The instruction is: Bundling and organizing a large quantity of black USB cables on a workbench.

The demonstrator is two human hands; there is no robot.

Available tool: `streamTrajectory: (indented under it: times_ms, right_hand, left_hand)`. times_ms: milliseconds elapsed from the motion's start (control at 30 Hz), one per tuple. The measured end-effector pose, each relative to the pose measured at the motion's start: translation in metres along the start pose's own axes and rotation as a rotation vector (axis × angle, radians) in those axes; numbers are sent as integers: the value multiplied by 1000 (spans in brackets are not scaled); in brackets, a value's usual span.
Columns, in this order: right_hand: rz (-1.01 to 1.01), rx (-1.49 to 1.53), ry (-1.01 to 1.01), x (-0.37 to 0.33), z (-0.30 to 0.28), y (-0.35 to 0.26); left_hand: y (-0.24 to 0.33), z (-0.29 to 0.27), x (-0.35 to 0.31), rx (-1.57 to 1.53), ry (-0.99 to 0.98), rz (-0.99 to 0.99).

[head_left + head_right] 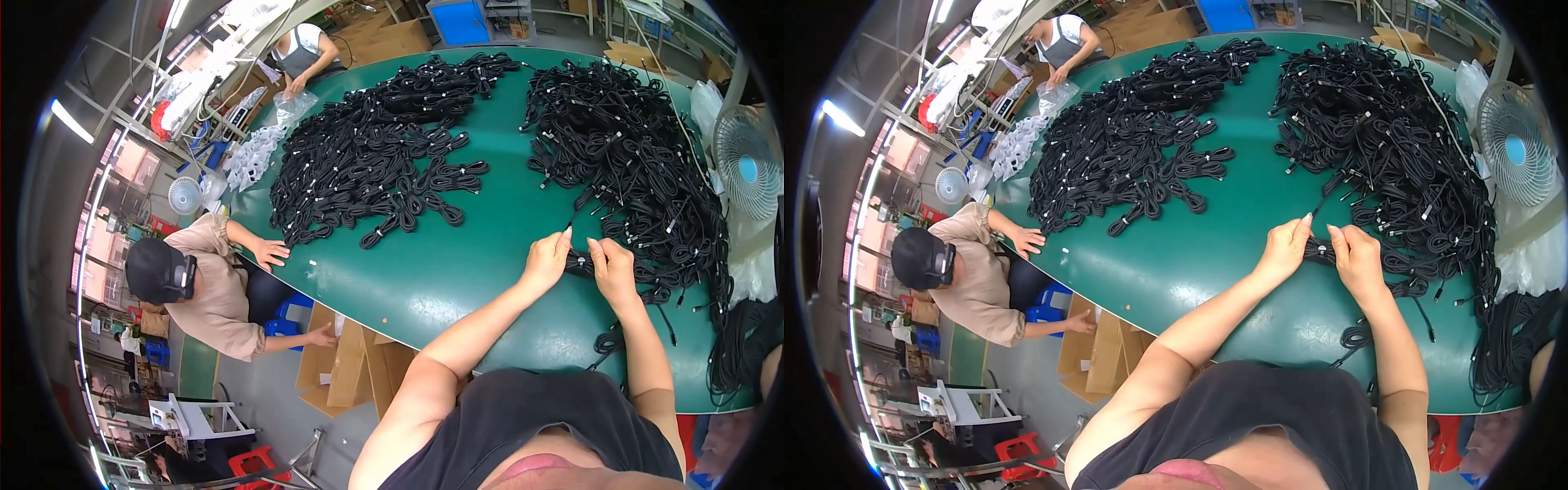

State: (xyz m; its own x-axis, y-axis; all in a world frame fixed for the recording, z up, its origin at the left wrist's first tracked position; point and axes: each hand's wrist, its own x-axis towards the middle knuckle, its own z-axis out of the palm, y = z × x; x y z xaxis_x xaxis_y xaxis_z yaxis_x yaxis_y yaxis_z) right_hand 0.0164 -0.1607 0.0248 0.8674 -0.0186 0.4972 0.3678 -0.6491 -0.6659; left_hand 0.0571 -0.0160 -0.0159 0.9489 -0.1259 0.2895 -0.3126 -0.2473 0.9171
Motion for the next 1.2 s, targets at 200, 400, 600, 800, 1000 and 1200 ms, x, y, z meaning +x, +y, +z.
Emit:
streamTrajectory:
  times_ms: [200, 400, 600, 800, 1000, 1200]
  right_hand:
    - [61, 6, -44, 9, -14, -4]
    - [135, 84, 19, 17, -45, -14]
    - [65, 117, -50, 21, -61, -30]
    - [-185, -333, -539, 0, -119, -41]
    - [-138, -508, -726, -117, -132, -11]
    - [-2, -479, -454, -110, -62, 4]
  left_hand:
    - [6, -25, 23, -539, -157, -713]
    - [-24, -72, 48, -1205, 459, -409]
    - [-34, -27, 30, -348, 48, -341]
    - [-43, -30, 28, -158, 19, -304]
    - [-48, -13, 27, 7, 39, -141]
    - [-51, -17, 27, 84, 54, -99]
